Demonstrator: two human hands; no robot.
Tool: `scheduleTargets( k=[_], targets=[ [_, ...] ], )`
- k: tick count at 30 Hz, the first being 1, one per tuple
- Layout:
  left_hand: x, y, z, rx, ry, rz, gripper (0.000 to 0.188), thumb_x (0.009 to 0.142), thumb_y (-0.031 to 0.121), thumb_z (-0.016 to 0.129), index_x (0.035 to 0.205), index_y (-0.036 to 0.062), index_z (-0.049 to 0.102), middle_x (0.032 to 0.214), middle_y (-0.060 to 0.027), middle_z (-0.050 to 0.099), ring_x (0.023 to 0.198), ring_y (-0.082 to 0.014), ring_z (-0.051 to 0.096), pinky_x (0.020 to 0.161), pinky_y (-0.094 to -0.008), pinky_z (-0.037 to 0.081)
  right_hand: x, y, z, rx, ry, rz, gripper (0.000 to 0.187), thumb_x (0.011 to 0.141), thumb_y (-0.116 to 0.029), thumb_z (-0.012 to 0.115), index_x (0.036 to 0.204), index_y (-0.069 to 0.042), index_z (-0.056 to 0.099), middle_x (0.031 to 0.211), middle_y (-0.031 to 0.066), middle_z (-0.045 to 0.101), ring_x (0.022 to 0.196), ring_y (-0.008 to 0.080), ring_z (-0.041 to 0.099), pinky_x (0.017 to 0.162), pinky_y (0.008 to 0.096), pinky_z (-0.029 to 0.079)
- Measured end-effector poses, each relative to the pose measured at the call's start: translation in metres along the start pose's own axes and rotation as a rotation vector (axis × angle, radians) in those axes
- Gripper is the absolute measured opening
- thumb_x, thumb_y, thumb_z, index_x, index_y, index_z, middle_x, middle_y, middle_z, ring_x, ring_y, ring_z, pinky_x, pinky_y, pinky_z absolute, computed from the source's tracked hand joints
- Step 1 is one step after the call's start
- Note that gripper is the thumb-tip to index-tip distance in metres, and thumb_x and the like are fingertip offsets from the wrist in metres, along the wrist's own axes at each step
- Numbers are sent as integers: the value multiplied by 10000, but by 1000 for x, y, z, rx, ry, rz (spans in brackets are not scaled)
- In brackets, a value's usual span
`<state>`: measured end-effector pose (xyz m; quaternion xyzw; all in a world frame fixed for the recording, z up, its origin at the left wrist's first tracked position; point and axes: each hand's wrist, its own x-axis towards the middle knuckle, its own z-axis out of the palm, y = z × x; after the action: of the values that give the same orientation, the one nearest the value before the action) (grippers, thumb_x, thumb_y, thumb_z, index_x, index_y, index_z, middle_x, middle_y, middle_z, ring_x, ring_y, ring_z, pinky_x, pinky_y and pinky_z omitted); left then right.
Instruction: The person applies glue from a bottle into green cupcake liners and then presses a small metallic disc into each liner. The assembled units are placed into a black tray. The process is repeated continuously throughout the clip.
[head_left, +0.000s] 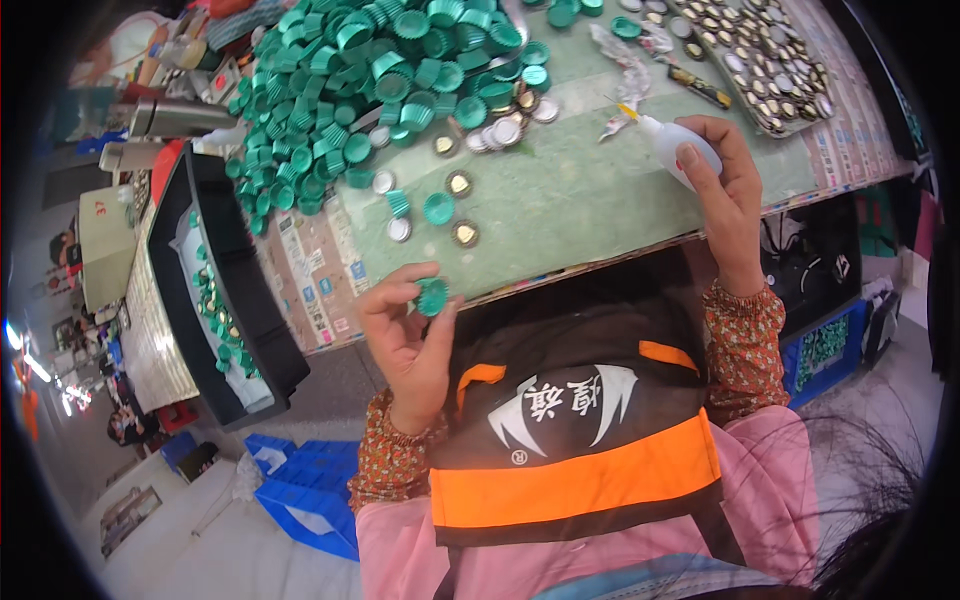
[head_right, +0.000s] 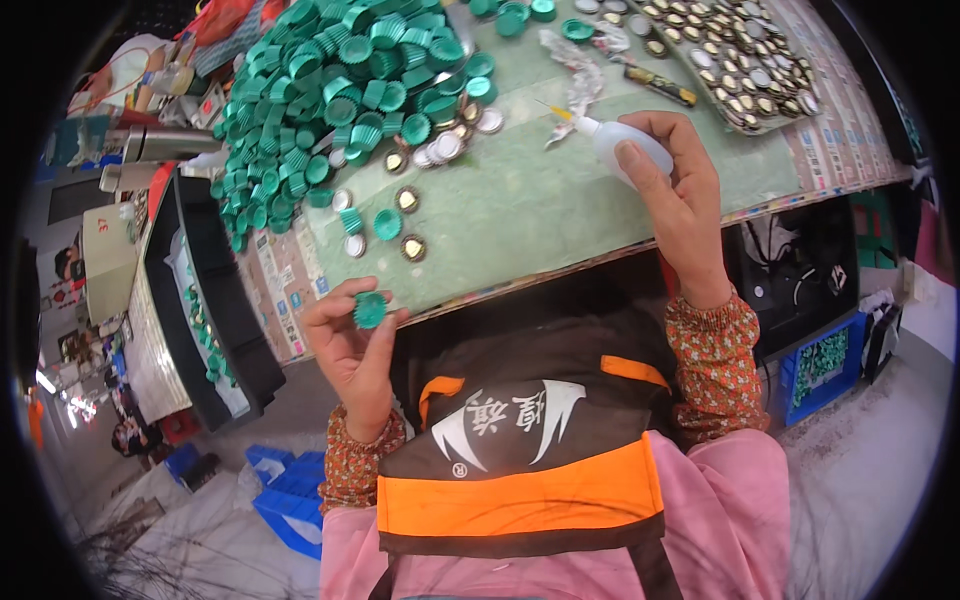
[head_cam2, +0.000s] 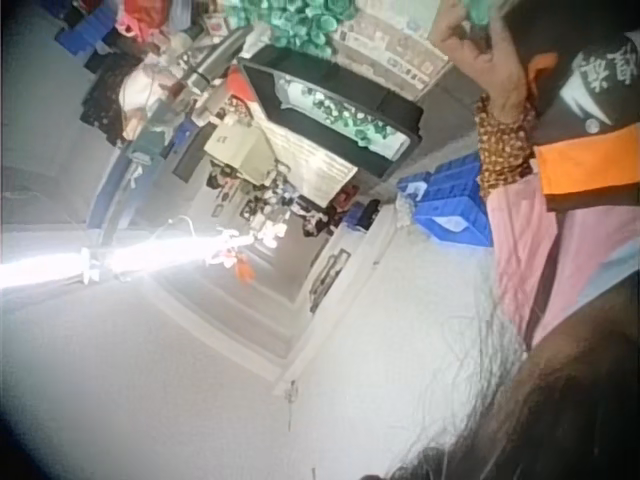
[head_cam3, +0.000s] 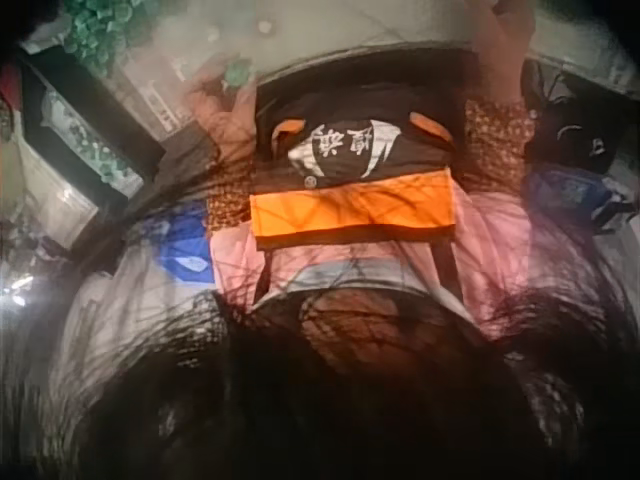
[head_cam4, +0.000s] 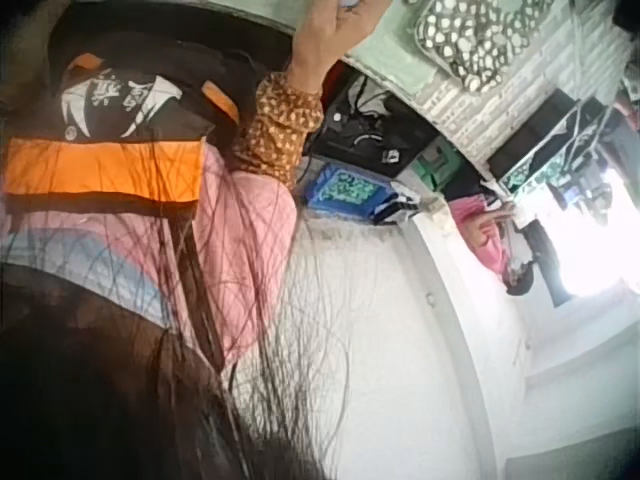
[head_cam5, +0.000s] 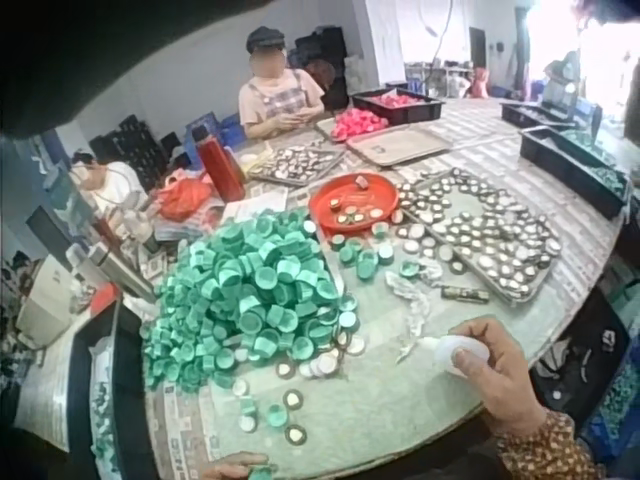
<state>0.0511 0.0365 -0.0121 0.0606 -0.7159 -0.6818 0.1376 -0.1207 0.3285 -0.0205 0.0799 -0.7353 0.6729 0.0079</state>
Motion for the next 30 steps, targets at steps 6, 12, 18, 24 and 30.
scheduleTargets(
  k=[6, 12, 18, 24, 30],
  targets=[
    [17, 13, 4, -123, 21, -30, 442, 952, 15, 610, 1327, 113, 397, 1351, -183, 524, 1122, -243, 608, 866, -393, 616, 16, 21, -27, -236, 68, -86, 244, 996, -204, 627, 1146, -12, 613, 1052, 65, 639, 972, 161, 580, 873, 307, 462],
    [18, 18, 6, -179, 19, -102, 454, 967, 83, 617, 1362, 95, 394, 1372, -176, 523, 1134, -249, 608, 885, -403, 609, 27, 27, -25, -598, 143, -131, 243, 982, -240, 613, 1127, -46, 627, 1046, 135, 645, 976, 309, 548, 885, 420, 430],
    [12, 13, -3, -215, 7, -157, 461, 987, 105, 583, 1406, 73, 392, 1360, -157, 538, 1116, -227, 609, 892, -401, 605, 32, 17, -15, -1170, 310, -446, 237, 967, -265, 640, 1116, -81, 649, 981, 112, 619, 958, 296, 538, 877, 422, 393],
    [13, 12, -3, -269, -16, -254, 490, 986, 89, 572, 1447, 54, 407, 1329, -147, 562, 1088, -183, 608, 910, -363, 588, 35, -5, 27, -818, -74, -503, 217, 851, -192, 728, 1034, -85, 680, 1015, 92, 585, 1009, 312, 520, 878, 449, 392],
    [12, 19, 3, -253, -64, -259, 492, 985, 114, 589, 1440, 37, 421, 1298, -134, 586, 1087, -169, 605, 915, -347, 575, 53, 7, 85, -991, -161, -549, 200, 829, -176, 731, 1000, -85, 681, 962, 89, 576, 1026, 300, 521, 861, 445, 402]
  ],
)
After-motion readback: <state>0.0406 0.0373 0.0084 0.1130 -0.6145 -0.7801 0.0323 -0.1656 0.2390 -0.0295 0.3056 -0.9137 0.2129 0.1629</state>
